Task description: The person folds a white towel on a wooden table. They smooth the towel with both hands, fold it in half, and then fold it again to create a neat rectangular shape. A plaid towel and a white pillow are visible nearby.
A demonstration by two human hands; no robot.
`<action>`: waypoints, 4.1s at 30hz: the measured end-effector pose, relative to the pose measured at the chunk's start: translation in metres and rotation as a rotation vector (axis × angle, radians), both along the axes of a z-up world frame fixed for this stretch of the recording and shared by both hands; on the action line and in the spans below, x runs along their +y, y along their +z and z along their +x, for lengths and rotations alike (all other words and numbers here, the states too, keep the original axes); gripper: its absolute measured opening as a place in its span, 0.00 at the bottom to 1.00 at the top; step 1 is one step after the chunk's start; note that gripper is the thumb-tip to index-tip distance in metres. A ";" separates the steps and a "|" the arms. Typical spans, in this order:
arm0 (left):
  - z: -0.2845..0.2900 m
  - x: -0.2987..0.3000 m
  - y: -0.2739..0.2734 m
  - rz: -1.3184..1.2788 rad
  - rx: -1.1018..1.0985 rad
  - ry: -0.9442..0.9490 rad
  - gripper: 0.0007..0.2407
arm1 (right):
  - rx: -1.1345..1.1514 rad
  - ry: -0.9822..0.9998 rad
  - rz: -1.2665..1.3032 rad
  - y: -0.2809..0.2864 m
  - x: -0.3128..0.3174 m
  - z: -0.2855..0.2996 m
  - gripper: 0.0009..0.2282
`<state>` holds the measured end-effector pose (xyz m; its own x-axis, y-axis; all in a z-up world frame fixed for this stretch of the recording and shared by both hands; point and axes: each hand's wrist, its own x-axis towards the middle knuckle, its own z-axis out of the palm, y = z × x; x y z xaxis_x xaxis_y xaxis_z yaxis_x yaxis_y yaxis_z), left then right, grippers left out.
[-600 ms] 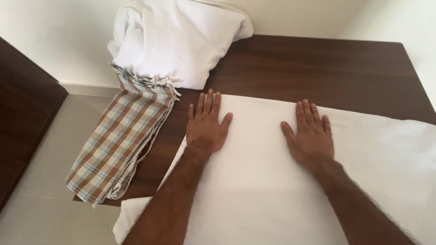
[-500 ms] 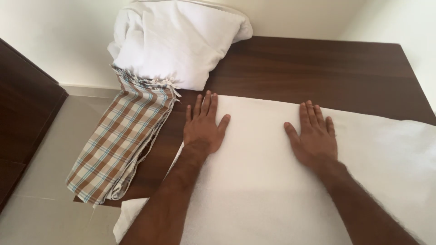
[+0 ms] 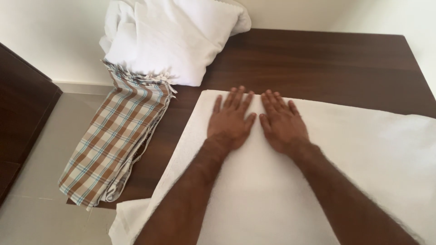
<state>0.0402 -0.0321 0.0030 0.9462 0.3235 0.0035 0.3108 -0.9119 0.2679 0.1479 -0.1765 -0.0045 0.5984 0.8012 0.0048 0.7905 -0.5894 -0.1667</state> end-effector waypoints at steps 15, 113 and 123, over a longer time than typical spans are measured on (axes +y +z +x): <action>-0.049 0.011 -0.007 -0.008 -0.076 0.320 0.30 | -0.016 -0.236 -0.096 -0.001 -0.067 -0.012 0.33; -0.237 -0.126 0.041 -0.189 0.165 0.598 0.34 | 0.200 -0.774 -0.124 0.022 -0.240 -0.189 0.34; -0.262 -0.153 0.033 -0.038 -0.047 0.579 0.32 | 0.061 -0.699 0.028 -0.002 -0.258 -0.210 0.37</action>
